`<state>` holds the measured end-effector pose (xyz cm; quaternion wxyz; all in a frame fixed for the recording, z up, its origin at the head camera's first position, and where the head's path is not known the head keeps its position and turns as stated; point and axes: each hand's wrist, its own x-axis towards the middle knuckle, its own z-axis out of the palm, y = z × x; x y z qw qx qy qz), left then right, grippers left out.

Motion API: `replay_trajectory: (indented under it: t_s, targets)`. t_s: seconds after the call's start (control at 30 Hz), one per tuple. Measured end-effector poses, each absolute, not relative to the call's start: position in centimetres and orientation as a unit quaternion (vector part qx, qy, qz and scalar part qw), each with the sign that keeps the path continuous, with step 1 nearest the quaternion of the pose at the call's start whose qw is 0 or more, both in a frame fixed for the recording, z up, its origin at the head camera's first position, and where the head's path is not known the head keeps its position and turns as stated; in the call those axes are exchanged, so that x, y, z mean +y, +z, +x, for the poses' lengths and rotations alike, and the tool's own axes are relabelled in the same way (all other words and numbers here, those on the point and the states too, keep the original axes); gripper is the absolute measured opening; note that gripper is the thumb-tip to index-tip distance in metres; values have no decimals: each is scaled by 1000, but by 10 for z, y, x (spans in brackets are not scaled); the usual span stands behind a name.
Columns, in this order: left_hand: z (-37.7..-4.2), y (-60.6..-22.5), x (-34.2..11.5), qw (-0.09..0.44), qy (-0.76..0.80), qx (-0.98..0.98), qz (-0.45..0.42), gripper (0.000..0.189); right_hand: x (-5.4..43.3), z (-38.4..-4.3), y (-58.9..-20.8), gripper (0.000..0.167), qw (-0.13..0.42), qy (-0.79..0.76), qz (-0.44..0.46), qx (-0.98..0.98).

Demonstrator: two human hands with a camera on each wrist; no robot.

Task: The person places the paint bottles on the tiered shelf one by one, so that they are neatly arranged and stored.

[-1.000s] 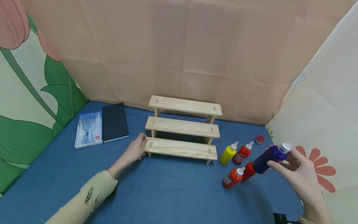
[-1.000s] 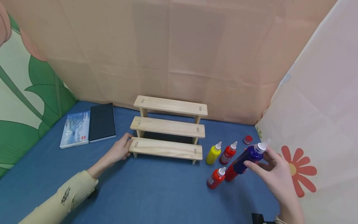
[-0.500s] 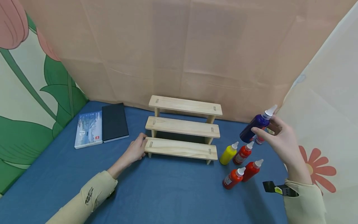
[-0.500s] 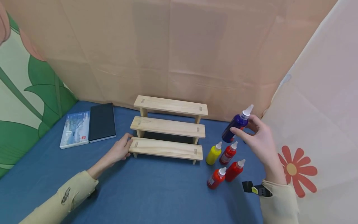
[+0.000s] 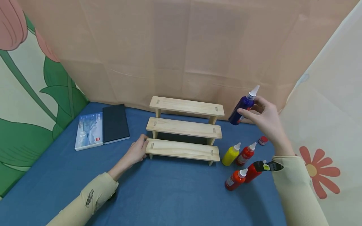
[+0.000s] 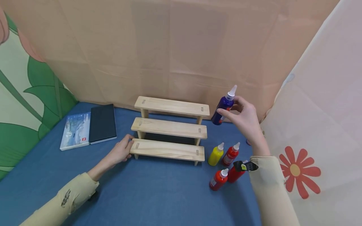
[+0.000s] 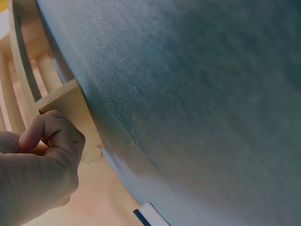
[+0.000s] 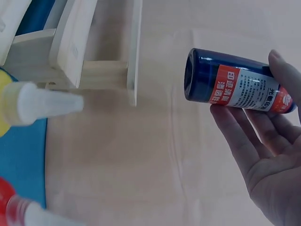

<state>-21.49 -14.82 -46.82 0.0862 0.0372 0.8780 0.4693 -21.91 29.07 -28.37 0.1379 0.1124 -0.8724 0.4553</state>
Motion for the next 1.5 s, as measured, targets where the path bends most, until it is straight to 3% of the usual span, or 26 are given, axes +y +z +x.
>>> replay_trajectory:
  t_s: [0.9, 1.5]
  targets:
    - [-214, -468, -147, 82, 471, 877, 44, 30, 226, -303, -305, 58, 102, 447, 123, -880]
    - [-216, -468, -147, 84, 466, 879, 47, 31, 218, -310, -315, 60, 97, 463, 121, -872]
